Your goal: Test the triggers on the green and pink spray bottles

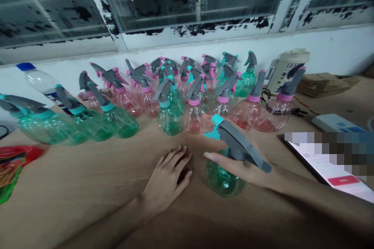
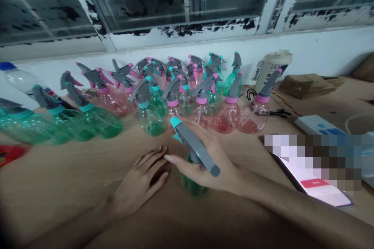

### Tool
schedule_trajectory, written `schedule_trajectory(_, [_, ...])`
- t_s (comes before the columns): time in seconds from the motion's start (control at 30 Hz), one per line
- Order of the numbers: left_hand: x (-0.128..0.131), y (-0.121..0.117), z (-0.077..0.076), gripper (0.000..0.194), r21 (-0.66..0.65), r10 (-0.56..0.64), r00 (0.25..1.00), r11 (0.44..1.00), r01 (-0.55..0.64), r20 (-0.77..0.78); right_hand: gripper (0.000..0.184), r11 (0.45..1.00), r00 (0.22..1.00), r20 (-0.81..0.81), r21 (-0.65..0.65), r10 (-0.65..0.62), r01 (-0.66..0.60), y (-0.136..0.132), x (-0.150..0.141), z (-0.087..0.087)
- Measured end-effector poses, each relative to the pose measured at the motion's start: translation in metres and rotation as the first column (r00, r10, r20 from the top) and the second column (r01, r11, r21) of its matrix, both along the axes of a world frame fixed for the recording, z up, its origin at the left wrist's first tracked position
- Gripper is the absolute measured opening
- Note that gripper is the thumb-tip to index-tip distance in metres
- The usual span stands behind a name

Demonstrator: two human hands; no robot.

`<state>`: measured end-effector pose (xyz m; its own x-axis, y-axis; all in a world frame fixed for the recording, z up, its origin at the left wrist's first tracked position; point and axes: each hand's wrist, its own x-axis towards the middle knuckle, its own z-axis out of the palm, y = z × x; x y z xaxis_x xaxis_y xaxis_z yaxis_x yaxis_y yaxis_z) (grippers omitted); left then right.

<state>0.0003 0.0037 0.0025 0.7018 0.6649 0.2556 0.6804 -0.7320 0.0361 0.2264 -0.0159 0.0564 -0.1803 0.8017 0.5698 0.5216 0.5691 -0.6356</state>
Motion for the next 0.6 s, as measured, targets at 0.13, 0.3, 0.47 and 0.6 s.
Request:
schedule_trajectory(0.13, [0.0,0.0,0.0,0.036,-0.014,-0.003,1.0,1.0,0.003,-0.001,0.046,1.0,0.998,-0.051,0.002,-0.03,0.03,0.0,-0.002,-0.004])
schedule_trajectory(0.3, [0.001,0.001,-0.001,0.037,-0.014,0.001,1.0,1.0,-0.001,0.007,0.025,0.983,0.993,-0.103,-0.17,0.06,-0.077,-0.007,-0.005,0.013])
schedule_trajectory(0.47, [0.001,-0.002,0.001,0.034,-0.06,0.003,0.998,0.998,0.001,0.066,0.013,0.981,0.976,-0.18,-0.13,0.121,-0.146,-0.006,-0.004,0.015])
schedule_trajectory(0.6, [0.008,-0.017,0.008,0.037,-0.18,-0.06,0.989,0.98,0.085,0.137,0.009,0.967,0.951,-0.264,-0.153,0.16,-0.206,-0.006,-0.002,0.01])
